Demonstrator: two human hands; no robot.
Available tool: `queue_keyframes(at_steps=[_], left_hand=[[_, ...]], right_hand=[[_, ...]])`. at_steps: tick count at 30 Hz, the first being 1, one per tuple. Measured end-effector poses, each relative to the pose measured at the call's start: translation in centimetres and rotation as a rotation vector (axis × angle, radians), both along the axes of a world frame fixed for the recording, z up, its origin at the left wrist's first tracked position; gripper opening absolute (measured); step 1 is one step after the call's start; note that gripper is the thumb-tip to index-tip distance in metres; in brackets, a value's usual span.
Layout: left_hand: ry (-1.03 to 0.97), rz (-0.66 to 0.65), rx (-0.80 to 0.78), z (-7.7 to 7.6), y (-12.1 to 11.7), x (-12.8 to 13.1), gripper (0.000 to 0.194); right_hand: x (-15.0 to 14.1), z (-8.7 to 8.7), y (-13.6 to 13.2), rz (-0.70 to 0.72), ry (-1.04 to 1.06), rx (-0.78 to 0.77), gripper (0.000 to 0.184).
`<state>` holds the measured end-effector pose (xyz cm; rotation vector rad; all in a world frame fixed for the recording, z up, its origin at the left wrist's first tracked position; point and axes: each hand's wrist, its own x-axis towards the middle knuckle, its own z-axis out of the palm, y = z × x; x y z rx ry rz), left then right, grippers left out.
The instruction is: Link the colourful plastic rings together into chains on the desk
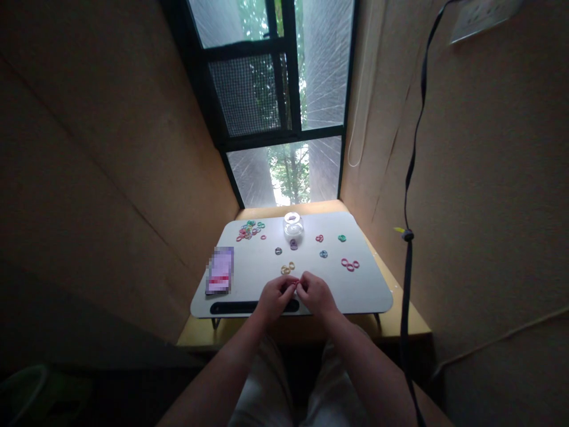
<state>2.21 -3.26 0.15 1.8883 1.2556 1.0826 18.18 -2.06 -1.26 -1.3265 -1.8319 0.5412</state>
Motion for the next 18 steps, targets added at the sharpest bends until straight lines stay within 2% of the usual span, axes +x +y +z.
queue_keyframes(at_steps=[11, 18], left_hand=[[0.014, -0.056, 0.005, 0.90, -0.36, 0.06, 0.022], [0.033, 0.032, 0.000, 0.30, -0.22, 0.13, 0.019]], right_hand=[[0.08, -0.01, 0.03, -0.002, -0.002, -0.003, 0.017], [-0.16, 0.07, -0.32, 0.023, -0.024, 0.026, 0.019]])
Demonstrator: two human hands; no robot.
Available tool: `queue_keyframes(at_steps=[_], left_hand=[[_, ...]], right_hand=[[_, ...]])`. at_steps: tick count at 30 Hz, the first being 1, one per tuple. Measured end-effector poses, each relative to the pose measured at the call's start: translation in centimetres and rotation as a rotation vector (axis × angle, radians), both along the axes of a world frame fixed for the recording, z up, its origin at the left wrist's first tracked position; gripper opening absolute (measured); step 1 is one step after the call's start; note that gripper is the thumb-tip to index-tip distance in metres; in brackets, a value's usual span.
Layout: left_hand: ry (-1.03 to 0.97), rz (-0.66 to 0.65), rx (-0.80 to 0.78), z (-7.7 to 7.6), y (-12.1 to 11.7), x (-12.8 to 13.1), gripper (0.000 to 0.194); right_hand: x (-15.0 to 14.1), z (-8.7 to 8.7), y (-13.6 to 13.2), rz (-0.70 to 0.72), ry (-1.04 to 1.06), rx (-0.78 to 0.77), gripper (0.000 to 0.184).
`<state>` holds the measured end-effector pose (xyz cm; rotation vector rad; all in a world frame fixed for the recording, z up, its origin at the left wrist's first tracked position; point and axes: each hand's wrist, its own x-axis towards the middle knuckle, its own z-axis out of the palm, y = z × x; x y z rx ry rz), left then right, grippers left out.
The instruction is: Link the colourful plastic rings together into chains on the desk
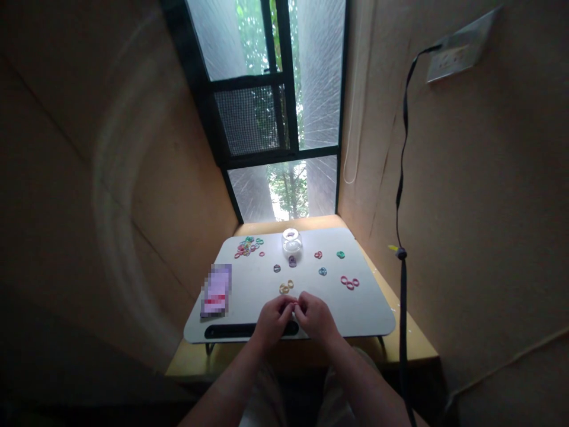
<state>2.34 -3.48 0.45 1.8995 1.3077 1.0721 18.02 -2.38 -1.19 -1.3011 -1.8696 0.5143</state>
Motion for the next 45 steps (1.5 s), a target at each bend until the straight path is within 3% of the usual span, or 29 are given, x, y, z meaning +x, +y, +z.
queue_keyframes(at_steps=[11, 27, 45], left_hand=[[-0.009, 0.064, -0.028, 0.16, -0.01, 0.24, 0.015], [0.131, 0.084, 0.001, -0.25, -0.33, 0.27, 0.013], [0.150, 0.092, -0.011, 0.08, -0.64, 0.40, 0.012]], right_hand=[[0.10, 0.27, -0.26, 0.070, 0.035, -0.031, 0.011], [-0.22, 0.04, -0.43, 0.038, -0.019, -0.013, 0.014], [-0.24, -0.03, -0.56, 0.030, -0.045, -0.019, 0.015]])
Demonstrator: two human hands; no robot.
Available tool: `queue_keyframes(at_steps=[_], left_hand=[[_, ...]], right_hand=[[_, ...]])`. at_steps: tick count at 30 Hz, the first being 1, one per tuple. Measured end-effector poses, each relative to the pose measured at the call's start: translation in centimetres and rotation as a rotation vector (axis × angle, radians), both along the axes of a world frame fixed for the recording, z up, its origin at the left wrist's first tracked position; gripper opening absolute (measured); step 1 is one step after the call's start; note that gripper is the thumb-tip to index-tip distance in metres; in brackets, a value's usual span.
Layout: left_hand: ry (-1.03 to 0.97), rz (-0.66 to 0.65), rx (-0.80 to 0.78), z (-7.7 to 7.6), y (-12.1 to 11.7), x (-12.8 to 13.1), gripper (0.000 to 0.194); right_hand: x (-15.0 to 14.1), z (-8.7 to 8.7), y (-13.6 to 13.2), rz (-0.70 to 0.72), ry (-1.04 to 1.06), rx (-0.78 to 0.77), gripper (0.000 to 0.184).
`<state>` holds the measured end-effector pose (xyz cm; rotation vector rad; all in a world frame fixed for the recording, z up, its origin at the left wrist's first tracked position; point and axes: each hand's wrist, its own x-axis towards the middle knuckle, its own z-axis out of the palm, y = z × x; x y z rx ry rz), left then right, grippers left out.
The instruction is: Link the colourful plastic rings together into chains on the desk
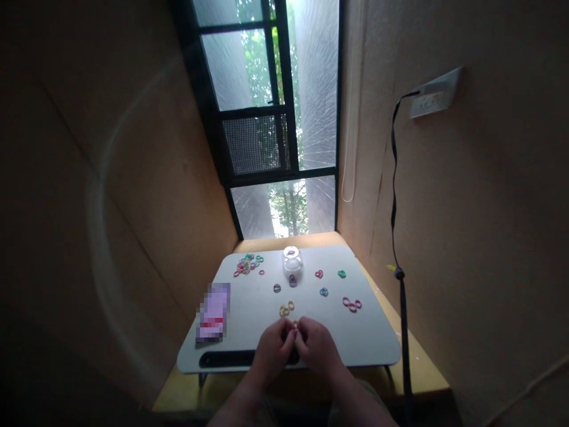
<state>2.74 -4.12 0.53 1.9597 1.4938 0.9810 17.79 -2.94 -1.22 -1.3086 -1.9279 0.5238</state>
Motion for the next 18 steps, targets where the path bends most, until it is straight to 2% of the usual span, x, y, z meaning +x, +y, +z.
queue_keyframes(at_steps=[18], left_hand=[[0.005, -0.014, 0.003, 0.03, -0.37, -0.09, 0.011]], right_hand=[[0.14, 0.30, -0.42, 0.022, -0.023, 0.003, 0.014]])
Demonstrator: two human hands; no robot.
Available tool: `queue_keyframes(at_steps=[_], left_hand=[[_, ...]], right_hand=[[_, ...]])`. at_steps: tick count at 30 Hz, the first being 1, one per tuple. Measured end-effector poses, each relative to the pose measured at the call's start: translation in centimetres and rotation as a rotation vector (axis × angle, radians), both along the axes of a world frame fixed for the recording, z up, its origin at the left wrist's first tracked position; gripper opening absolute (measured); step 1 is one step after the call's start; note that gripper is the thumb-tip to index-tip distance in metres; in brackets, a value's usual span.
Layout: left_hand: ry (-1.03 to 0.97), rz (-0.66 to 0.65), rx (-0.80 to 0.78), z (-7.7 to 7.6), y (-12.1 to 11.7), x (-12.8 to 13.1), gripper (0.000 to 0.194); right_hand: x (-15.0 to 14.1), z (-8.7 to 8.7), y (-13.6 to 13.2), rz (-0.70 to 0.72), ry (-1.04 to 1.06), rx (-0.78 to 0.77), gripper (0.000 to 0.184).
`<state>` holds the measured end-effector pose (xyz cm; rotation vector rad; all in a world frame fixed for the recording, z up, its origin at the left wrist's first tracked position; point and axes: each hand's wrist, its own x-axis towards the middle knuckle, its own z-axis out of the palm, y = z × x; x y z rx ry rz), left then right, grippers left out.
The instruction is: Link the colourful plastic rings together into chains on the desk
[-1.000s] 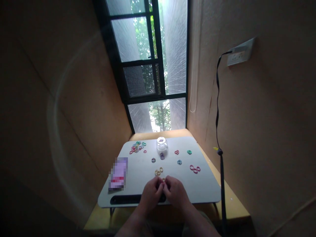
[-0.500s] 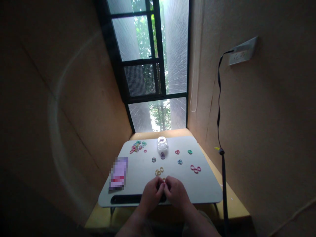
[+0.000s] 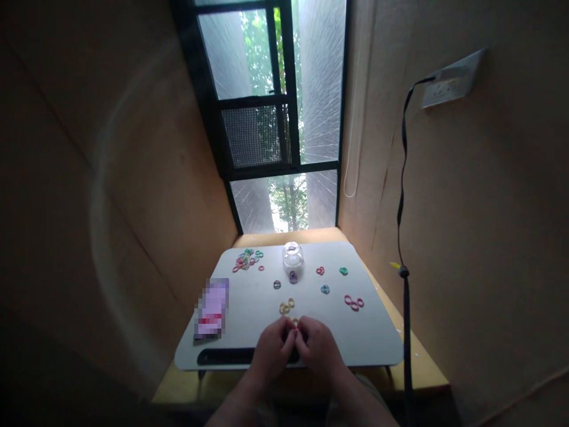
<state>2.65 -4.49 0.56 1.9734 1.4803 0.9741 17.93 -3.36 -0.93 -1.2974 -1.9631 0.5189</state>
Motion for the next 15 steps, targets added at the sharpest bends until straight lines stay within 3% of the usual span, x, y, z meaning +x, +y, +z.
queue_keyframes(at_steps=[15], left_hand=[[-0.010, -0.004, -0.062, 0.3, 1.1, -0.3, 0.012]], right_hand=[[0.0, -0.4, 1.3, 0.016, -0.053, -0.032, 0.014]])
